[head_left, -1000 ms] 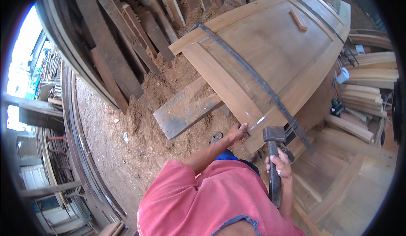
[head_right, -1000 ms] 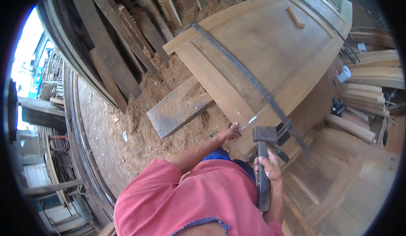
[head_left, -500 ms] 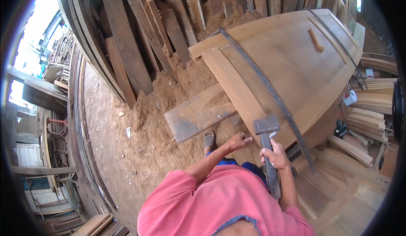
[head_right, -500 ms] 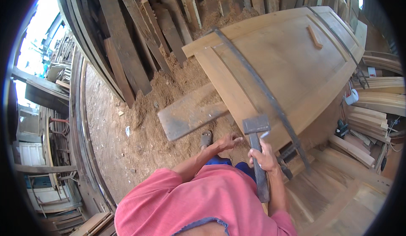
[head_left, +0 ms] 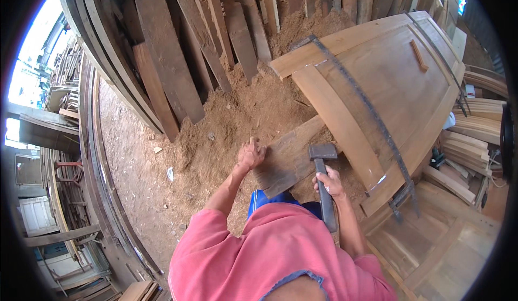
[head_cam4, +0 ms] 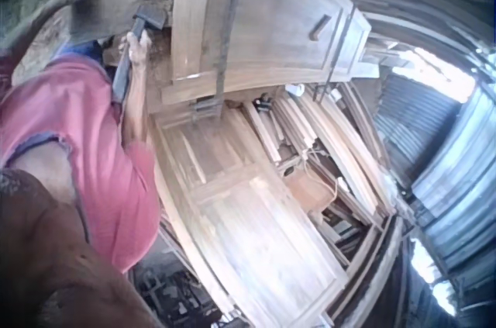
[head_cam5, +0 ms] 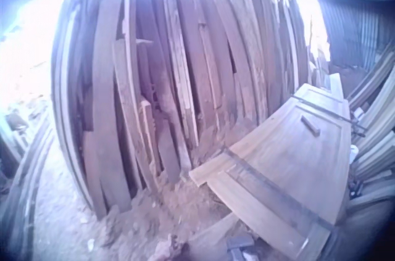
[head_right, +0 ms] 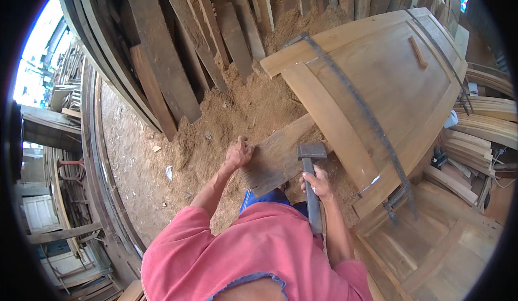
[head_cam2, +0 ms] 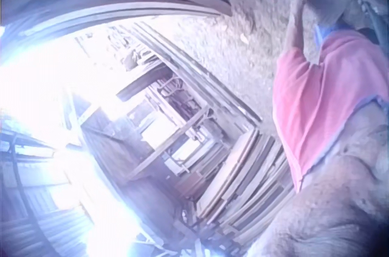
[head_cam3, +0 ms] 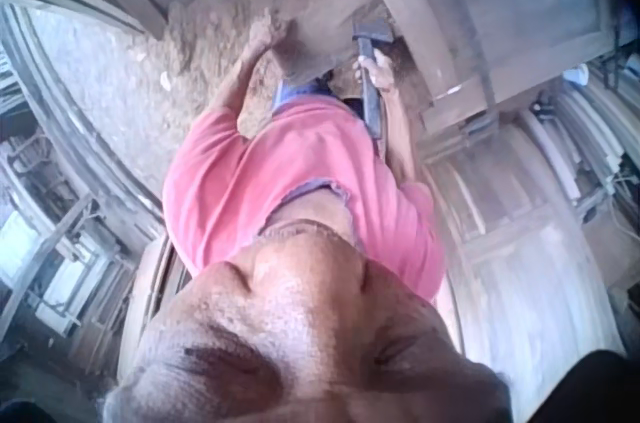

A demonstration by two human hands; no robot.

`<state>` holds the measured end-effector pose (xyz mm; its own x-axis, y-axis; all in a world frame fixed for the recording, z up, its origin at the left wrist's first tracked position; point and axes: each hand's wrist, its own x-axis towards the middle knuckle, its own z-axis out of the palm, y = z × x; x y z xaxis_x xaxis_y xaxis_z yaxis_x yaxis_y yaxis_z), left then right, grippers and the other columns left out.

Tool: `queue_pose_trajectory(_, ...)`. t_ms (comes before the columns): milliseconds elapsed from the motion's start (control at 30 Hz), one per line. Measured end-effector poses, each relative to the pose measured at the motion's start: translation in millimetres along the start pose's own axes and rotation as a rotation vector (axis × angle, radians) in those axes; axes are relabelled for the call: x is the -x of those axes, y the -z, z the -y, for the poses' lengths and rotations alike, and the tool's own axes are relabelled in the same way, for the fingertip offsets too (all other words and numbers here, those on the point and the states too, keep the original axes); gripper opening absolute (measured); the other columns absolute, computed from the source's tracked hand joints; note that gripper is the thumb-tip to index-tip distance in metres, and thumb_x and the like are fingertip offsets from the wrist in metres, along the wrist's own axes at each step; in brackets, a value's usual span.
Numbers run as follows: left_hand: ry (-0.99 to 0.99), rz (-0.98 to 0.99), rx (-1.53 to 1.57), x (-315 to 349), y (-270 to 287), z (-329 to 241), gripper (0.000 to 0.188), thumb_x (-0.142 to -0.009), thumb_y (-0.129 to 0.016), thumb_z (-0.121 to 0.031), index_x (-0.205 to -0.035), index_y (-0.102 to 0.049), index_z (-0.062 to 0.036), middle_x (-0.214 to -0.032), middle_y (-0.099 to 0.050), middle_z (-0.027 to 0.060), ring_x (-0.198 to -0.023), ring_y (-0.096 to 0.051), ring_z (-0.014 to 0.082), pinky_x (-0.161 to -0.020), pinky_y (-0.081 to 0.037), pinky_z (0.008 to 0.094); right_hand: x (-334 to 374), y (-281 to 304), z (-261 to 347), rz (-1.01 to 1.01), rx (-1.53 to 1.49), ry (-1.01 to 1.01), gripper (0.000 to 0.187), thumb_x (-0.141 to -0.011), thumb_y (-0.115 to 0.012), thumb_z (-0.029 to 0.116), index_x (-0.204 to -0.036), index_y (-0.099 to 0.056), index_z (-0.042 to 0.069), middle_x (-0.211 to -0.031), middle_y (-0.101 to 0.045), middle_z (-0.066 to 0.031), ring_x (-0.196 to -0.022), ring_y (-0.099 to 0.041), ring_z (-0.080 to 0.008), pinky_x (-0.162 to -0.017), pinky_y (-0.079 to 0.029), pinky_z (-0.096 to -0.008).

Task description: The person applies a large metal clamp to the edge of a wooden door panel, tightening it by hand and then using a hammer to tap the clamp and the wood to ensure a tight fit.

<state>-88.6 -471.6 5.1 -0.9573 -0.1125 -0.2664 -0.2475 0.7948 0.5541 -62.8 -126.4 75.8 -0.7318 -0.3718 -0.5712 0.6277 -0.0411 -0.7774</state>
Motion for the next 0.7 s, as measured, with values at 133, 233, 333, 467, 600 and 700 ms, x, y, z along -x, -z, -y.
queue_pose_trajectory(133,0.027,-0.079,-0.111,11.3,-24.9,3.6,0.049,-0.096,-0.054,-0.040,-0.127,-0.055,-0.0017,-0.108,-0.067,0.0251,-0.103,-0.062,0.0434,-0.096,-0.047,0.0506,-12.8,-13.8,-15.6,-0.098,0.055,0.011,0.034,-0.094,-0.063,0.024,-0.117,-0.052,0.001,-0.081,-0.064,-0.0082,-0.058,-0.064,-0.0147,-0.049,-0.054,-0.0301)
queue_pose_trajectory(233,-0.080,-0.309,-0.107,12.2,-22.5,0.5,0.046,-0.097,-0.051,-0.038,-0.122,-0.058,-0.0009,-0.108,-0.066,0.0248,-0.102,-0.061,0.0438,-0.093,-0.048,0.0529,-11.7,-25.0,-17.9,-0.212,0.206,-0.013,0.047,-0.093,-0.064,0.025,-0.131,-0.044,0.004,-0.079,-0.062,-0.0082,-0.054,-0.062,-0.0157,-0.046,-0.051,-0.0314)
queue_pose_trajectory(333,-0.127,-0.280,-0.105,14.8,-19.6,2.2,0.044,-0.098,-0.051,-0.038,-0.121,-0.058,-0.0011,-0.108,-0.066,0.0248,-0.102,-0.061,0.0445,-0.091,-0.048,0.0536,-16.3,-38.5,-36.5,-0.313,0.203,0.034,0.053,-0.093,-0.064,0.025,-0.135,-0.038,0.005,-0.080,-0.061,-0.0082,-0.054,-0.061,-0.0147,-0.045,-0.050,-0.0311)
queue_pose_trajectory(467,-0.098,-0.234,-0.078,13.0,-18.3,-0.8,0.045,-0.099,-0.050,-0.040,-0.122,-0.056,-0.0021,-0.110,-0.066,0.0264,-0.105,-0.061,0.0458,-0.092,-0.048,0.0541,-14.3,-65.4,-38.4,-0.432,0.187,0.053,0.060,-0.091,-0.066,0.026,-0.138,-0.035,0.006,-0.086,-0.063,-0.0123,-0.056,-0.062,-0.0169,-0.047,-0.051,-0.0336)
queue_pose_trajectory(600,0.021,-0.027,0.037,11.1,-4.6,-12.6,0.047,-0.101,-0.044,-0.044,-0.126,-0.054,-0.0053,-0.114,-0.066,0.0276,-0.111,-0.060,0.0456,-0.096,-0.046,0.0537,-26.9,-69.2,-53.1,-0.630,0.623,-0.010,0.087,-0.083,-0.076,0.033,-0.148,-0.022,0.008,-0.116,-0.064,-0.0329,-0.097,-0.067,-0.0472,-0.088,-0.052,-0.0509)
queue_pose_trajectory(700,0.016,0.034,0.062,9.7,-0.4,4.6,0.048,-0.101,-0.043,-0.046,-0.126,-0.053,-0.0055,-0.118,-0.064,0.0281,-0.113,-0.060,0.0447,-0.097,-0.046,0.0529,-32.0,-101.9,-46.6,-0.709,0.795,-0.100,0.099,-0.082,-0.077,0.033,-0.151,-0.011,0.010,-0.121,-0.060,-0.0382,-0.114,-0.059,-0.0526,-0.100,-0.045,-0.0516)
